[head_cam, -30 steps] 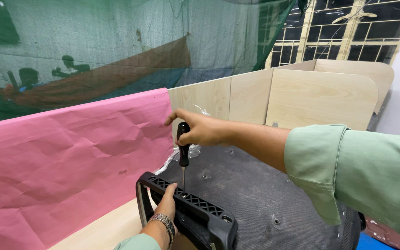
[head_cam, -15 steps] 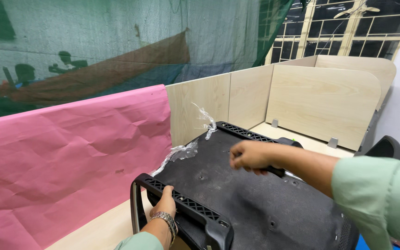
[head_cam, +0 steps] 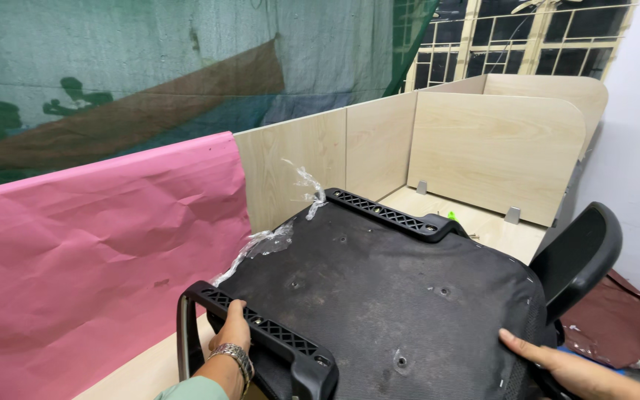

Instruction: The person uses a screwdriver to attach a black plastic frame to the underside of an office chair seat. They insert screws into multiple holes and tighten them, securing the frame to the seat.

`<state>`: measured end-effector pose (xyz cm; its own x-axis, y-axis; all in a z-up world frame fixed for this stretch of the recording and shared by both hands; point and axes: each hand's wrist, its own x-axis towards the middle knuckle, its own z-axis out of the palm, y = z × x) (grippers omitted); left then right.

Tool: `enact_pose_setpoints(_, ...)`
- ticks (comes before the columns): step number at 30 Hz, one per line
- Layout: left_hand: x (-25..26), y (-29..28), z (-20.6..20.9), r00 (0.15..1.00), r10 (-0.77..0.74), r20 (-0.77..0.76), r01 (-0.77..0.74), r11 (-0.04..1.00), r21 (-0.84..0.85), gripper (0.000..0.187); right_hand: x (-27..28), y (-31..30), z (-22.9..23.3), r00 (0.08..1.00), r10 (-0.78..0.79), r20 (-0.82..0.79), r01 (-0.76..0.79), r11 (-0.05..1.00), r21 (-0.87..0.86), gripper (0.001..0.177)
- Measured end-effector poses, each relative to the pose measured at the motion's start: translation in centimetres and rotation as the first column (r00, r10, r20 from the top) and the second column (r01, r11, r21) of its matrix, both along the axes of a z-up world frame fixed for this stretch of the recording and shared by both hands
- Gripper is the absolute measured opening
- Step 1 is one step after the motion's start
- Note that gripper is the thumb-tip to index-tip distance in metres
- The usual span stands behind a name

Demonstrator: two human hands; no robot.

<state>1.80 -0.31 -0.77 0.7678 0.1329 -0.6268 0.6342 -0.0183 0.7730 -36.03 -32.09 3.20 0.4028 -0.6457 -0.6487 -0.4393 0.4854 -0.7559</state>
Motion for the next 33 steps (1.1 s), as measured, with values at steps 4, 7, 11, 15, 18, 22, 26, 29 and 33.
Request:
enact_pose_setpoints(4,1.4,0.2,-0.9,1.0,-0.026,0.011,0.026,0.998,-0.058,0.065,-0.1,1.4,-3.1,0.956,-0.241,0.166,0.213,0.962,0.169,0.061)
enact_pose_setpoints(7,2.8,0.7,-1.8,0.995,-0.079,0.066,0.089,0.982,-0.165,0.061,0.4,1.4,-4.2,0.968,-0.032,0.248,-0.059,0.935,0.349,0.057)
enact_pose_setpoints(11,4.2,1.8,-3.2,0.99,-0.103,0.093,0.124,0.959,-0.256,0.062,1.2,2.0,-4.6,0.986,-0.054,0.161,-0.017,0.912,0.409,0.061)
enact_pose_setpoints(15,5.5,2.1,-4.4,0.982,-0.149,0.113,0.172,0.957,-0.233,0.068,2.6,3.4,-4.5,0.979,-0.032,0.204,-0.033,0.951,0.307,0.058)
enact_pose_setpoints(18,6.8,2.0,-5.2,0.979,-0.153,0.131,0.176,0.968,-0.181,0.073,3.7,3.6,-4.1,0.978,-0.036,0.205,-0.039,0.936,0.35,0.062)
enact_pose_setpoints(22,7.9,2.0,-6.4,0.978,-0.173,0.118,0.192,0.966,-0.172,0.078,4.5,3.1,-4.5,0.99,0.01,0.137,-0.05,0.957,0.287,0.06)
enact_pose_setpoints(26,7.6,1.6,-7.8,0.964,-0.184,0.191,0.213,0.966,-0.143,0.079,4.6,2.3,-6.0,0.983,0.105,0.151,-0.132,0.975,0.178,0.064)
enact_pose_setpoints(29,7.1,1.7,-8.3,0.966,-0.181,0.188,0.205,0.972,-0.118,0.076,4.5,2.3,-7.2,0.975,0.117,0.19,-0.156,0.967,0.203,0.067)
enact_pose_setpoints(33,7.1,1.9,-8.1,0.975,-0.201,0.098,0.216,0.958,-0.19,0.066,4.3,2.9,-7.6,0.979,0.058,0.194,-0.114,0.951,0.287,0.065)
